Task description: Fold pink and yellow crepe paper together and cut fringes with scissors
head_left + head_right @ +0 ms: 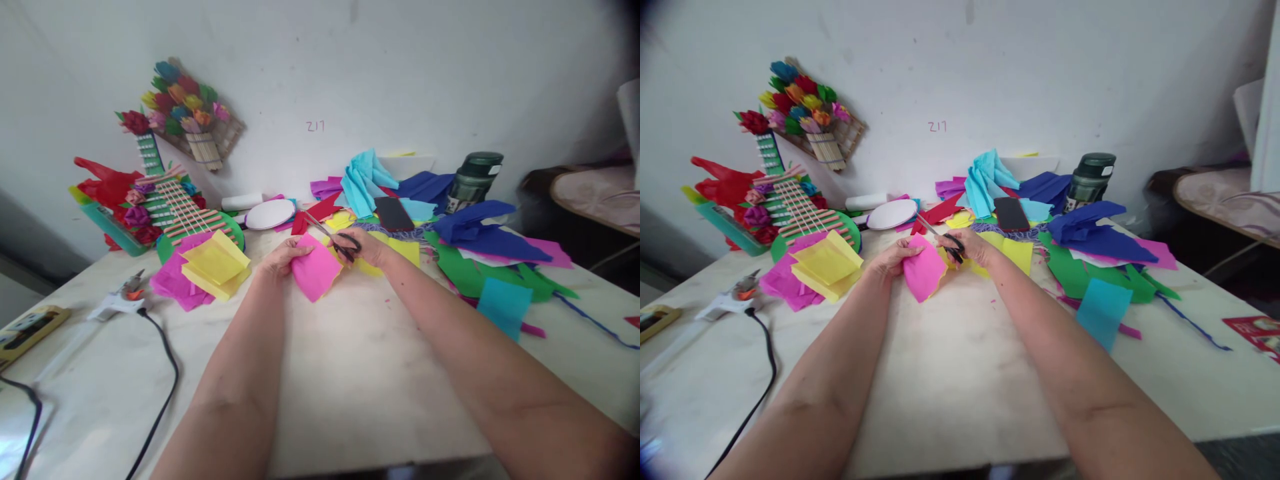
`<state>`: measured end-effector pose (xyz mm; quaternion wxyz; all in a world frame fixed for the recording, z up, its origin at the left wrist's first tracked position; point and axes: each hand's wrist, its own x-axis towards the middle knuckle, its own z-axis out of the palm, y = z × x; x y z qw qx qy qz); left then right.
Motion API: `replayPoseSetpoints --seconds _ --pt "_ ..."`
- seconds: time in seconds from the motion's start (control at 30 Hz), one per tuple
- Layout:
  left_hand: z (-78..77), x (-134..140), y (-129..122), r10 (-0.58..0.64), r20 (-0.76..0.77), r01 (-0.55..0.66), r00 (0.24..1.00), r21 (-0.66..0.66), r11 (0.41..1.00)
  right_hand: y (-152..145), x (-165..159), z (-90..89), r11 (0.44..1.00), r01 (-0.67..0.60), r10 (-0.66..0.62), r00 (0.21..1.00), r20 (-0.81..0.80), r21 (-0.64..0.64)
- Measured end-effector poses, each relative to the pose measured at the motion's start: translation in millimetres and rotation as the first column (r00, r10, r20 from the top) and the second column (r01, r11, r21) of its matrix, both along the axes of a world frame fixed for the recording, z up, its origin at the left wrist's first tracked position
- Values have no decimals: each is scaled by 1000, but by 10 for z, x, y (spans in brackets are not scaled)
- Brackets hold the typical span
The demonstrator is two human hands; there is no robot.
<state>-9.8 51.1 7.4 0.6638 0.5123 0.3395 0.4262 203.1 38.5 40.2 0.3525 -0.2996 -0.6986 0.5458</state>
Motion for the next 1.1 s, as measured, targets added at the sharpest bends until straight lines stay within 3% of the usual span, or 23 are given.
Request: replayPoseSetpoints --seconds 0.1,0.17,0.23,0.3,0.4,0.47,0.53,0.6,0.67,0.77,0.83,0.9,0.97,1.03,1.1 --pt "-36 -10 -2 49 48 -50 998 3 999 17 7 30 999 53 -53 998 -29 -9" --pt "-45 -6 -17 77 79 -76 994 -5 997 52 9 35 985 168 -169 986 10 22" --pt "-41 8 -34 103 107 -102 989 -14 995 87 20 34 938 320 -337 933 130 134" --pt "-33 26 -44 128 128 -126 983 -26 992 100 43 29 838 428 -526 799 291 338" --pt "-27 44 -33 168 152 -165 974 -31 986 67 80 12 690 415 -713 528 461 593" --pt "-31 45 -23 185 156 -183 970 -25 983 37 96 -13 675 378 -735 411 539 633" --pt "-41 39 -30 177 146 -176 973 -20 984 31 110 -54 701 367 -714 362 600 612" --pt "-53 30 -69 148 125 -148 981 -15 989 64 128 -102 745 370 -667 389 635 556" --pt "-60 22 -140 123 111 -123 986 -2 992 122 144 -144 822 348 -569 530 629 450" --pt "-47 14 -280 107 118 -110 987 20 994 186 134 -160 952 218 -302 769 563 213" --pt "-23 5 -373 131 119 -134 984 18 991 177 91 -132 956 261 -291 814 502 131" --pt "0 -10 -450 179 111 -180 978 1 984 122 25 -90 907 416 -408 825 392 68" --pt "10 -29 -506 228 109 -229 967 -8 973 37 -54 -59 861 502 -486 858 167 -79" --pt "0 -44 -545 272 126 -274 954 1 962 -65 -137 -57 857 451 -474 880 -37 -248" --pt "-24 -48 -571 303 157 -310 940 25 950 -170 -217 -86 873 366 -429 891 -150 -323"
